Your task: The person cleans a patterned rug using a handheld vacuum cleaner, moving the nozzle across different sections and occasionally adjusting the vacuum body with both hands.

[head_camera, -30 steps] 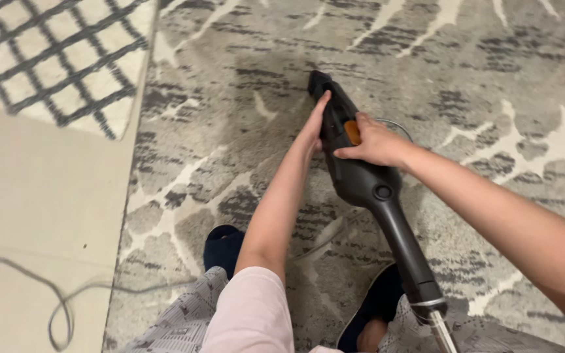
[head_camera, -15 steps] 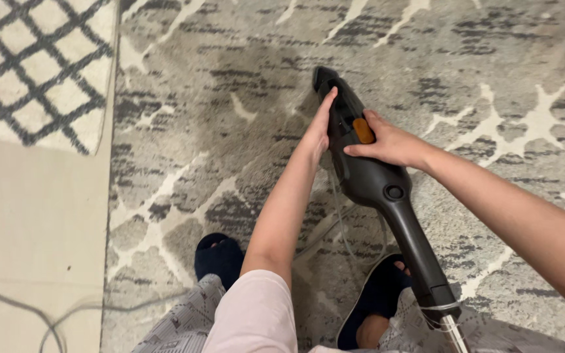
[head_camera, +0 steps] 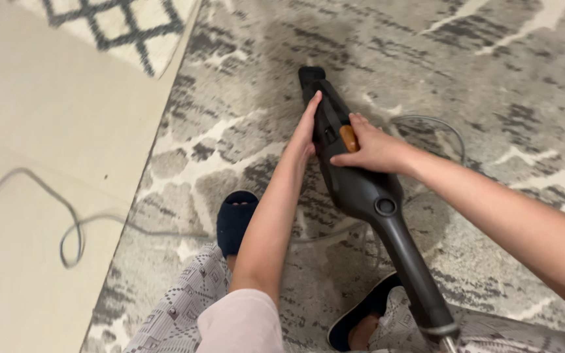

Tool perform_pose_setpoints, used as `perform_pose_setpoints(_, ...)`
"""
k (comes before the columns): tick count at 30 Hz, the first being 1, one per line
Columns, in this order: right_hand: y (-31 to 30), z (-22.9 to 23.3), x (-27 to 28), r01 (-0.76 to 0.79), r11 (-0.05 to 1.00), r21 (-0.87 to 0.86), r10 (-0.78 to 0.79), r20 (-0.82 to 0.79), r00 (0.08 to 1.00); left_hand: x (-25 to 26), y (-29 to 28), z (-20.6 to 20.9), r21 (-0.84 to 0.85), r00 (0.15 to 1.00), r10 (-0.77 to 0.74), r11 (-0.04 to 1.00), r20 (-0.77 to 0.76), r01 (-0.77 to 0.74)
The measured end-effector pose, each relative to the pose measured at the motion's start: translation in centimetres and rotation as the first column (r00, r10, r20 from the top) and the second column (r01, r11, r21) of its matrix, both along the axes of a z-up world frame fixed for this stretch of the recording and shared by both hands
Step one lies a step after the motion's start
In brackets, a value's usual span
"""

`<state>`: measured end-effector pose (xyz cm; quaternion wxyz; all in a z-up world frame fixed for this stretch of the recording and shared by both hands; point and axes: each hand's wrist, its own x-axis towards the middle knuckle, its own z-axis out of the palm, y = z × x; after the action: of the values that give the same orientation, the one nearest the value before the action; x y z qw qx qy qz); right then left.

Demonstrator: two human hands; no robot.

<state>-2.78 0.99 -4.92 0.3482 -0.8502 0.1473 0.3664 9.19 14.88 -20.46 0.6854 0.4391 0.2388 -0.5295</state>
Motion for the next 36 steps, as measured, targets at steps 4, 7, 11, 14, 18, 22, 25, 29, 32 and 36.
perform_pose_setpoints(4, 4.0, 0.6, 0.6, -0.129, 0.992, 0.002, 0.129, -0.014, 0.992, -1.6, 5.4, 1.2, -0.085, 0.985, 0.175, 0.981, -0.003, -0.175)
perform_pose_setpoints(7, 6.4, 0.3, 1.7, -0.197, 0.98, 0.02, 0.196, 0.052, 0.979, -1.5, 8.9, 2.6, -0.07, 0.971, 0.238, 0.969, 0.008, -0.237)
perform_pose_setpoints(11, 8.4, -0.9, 2.9, -0.195, 0.981, 0.007, 0.193, 0.123, 0.973, -1.1, 11.3, 4.3, 0.016, 0.968, 0.248, 0.968, 0.035, -0.249)
perform_pose_setpoints(14, 8.0, -1.3, 2.2, -0.117, 0.99, 0.074, 0.1, 0.205, 0.974, -0.8, 10.8, 4.5, 0.037, 0.97, 0.241, 0.969, 0.036, -0.243)
perform_pose_setpoints(18, 6.5, -1.0, 2.4, -0.164, 0.981, 0.104, 0.131, 0.271, 0.954, -1.0, 10.2, 4.3, 0.111, 0.973, 0.226, 0.967, 0.04, -0.229)
perform_pose_setpoints(22, 5.0, -2.9, 7.3, -0.243, 0.962, 0.129, 0.232, 0.094, 0.968, -1.2, 10.3, 4.6, 0.097, 0.984, 0.176, 0.979, 0.031, -0.178)
perform_pose_setpoints(25, 5.8, -8.8, 13.0, -0.32, 0.946, 0.058, 0.266, 0.427, 0.864, -0.6, 10.5, 5.2, 0.094, 0.971, 0.232, 0.967, 0.052, -0.236)
perform_pose_setpoints(29, 8.3, -16.9, 18.8, -0.421, 0.896, 0.139, 0.242, 0.642, 0.728, 0.1, 12.3, 6.4, 0.155, 0.958, 0.267, 0.947, 0.101, -0.281)
perform_pose_setpoints(32, 11.1, -20.0, 22.3, -0.484, 0.862, 0.149, 0.307, 0.607, 0.733, 0.6, 14.1, 7.4, 0.172, 0.952, 0.274, 0.94, 0.135, -0.295)
perform_pose_setpoints(36, 14.1, -20.9, 25.1, -0.503, 0.846, 0.18, 0.309, 0.604, 0.735, -0.1, 14.6, 7.9, 0.212, 0.948, 0.269, 0.929, 0.17, -0.302)
